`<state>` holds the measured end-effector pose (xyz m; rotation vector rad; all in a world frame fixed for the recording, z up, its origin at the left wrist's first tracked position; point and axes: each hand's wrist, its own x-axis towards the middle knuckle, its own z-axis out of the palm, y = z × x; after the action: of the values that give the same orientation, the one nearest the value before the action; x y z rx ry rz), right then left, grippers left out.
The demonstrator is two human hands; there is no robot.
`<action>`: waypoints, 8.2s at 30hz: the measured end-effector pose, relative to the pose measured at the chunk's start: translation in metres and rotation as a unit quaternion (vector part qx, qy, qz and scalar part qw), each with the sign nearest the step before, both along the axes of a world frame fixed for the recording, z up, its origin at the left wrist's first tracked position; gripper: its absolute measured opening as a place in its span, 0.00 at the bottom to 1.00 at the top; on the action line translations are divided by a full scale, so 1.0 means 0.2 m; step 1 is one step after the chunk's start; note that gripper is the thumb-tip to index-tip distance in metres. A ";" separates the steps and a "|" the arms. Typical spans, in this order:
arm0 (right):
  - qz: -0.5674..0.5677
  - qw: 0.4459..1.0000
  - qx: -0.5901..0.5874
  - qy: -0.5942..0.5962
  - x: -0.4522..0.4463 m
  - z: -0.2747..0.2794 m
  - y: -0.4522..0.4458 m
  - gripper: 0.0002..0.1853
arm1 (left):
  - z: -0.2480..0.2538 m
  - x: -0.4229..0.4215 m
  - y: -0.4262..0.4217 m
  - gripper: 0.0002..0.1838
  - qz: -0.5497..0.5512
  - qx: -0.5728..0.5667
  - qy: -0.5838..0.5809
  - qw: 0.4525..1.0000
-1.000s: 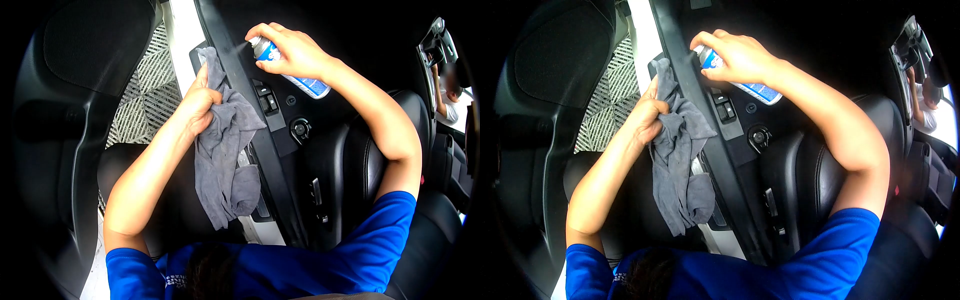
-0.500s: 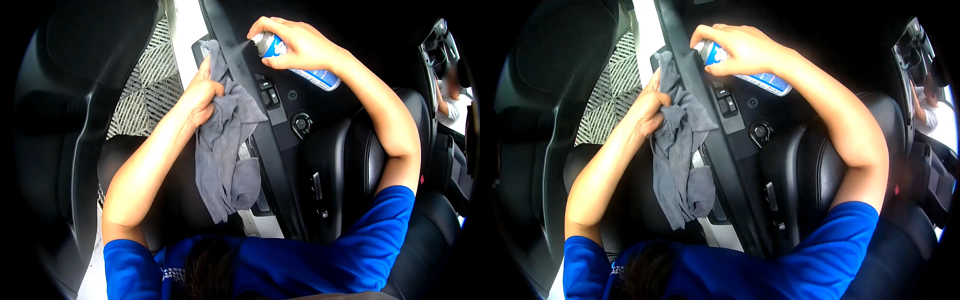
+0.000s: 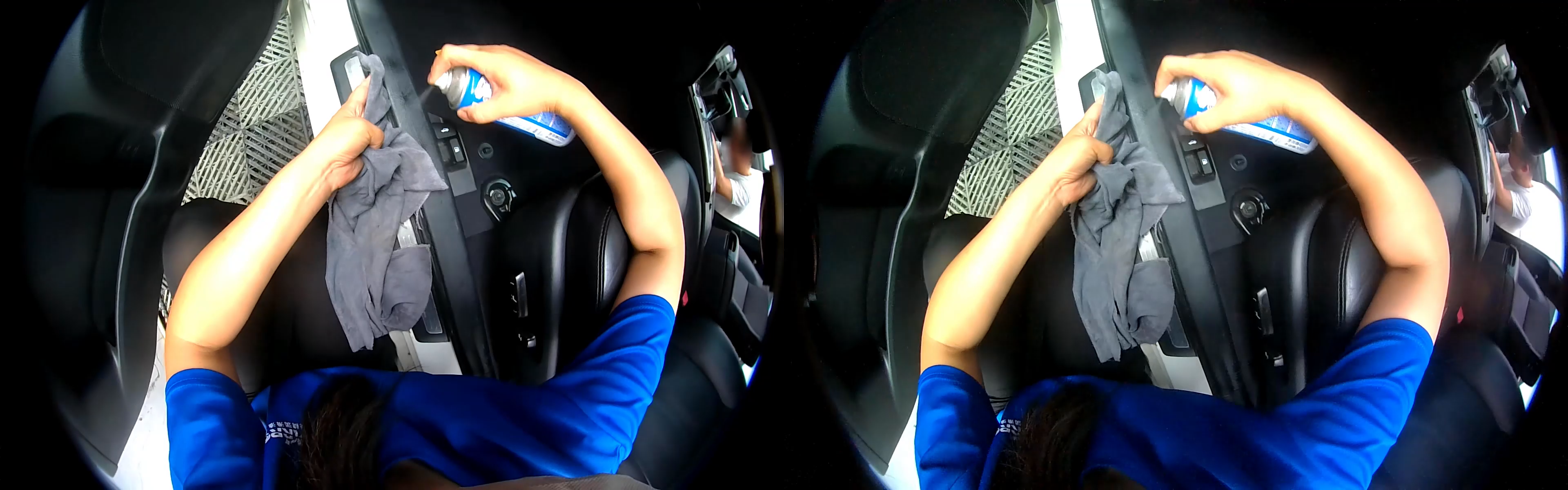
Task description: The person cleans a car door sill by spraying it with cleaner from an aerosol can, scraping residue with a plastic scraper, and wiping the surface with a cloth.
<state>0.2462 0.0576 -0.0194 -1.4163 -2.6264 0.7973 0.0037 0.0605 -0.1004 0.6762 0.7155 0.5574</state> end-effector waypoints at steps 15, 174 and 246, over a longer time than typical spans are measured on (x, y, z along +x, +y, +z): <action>-0.327 0.882 0.315 0.123 0.42 -0.20 0.22 0.40 | -0.01 -0.01 0.04 0.45 0.083 0.010 0.054 0.995; -0.431 0.871 0.069 0.226 -0.27 -0.61 0.13 0.08 | 0.08 -0.15 -1.01 0.06 -0.493 0.750 -0.066 0.435; -0.363 0.872 0.323 0.052 -0.52 -0.55 -0.47 0.12 | 0.10 -0.23 -0.99 0.07 -0.479 0.748 -0.078 0.453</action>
<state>0.1414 -0.0367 -0.1295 -1.8148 -1.7358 -0.0930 -0.0425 -0.1378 -0.0805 2.4418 -0.7007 -0.0163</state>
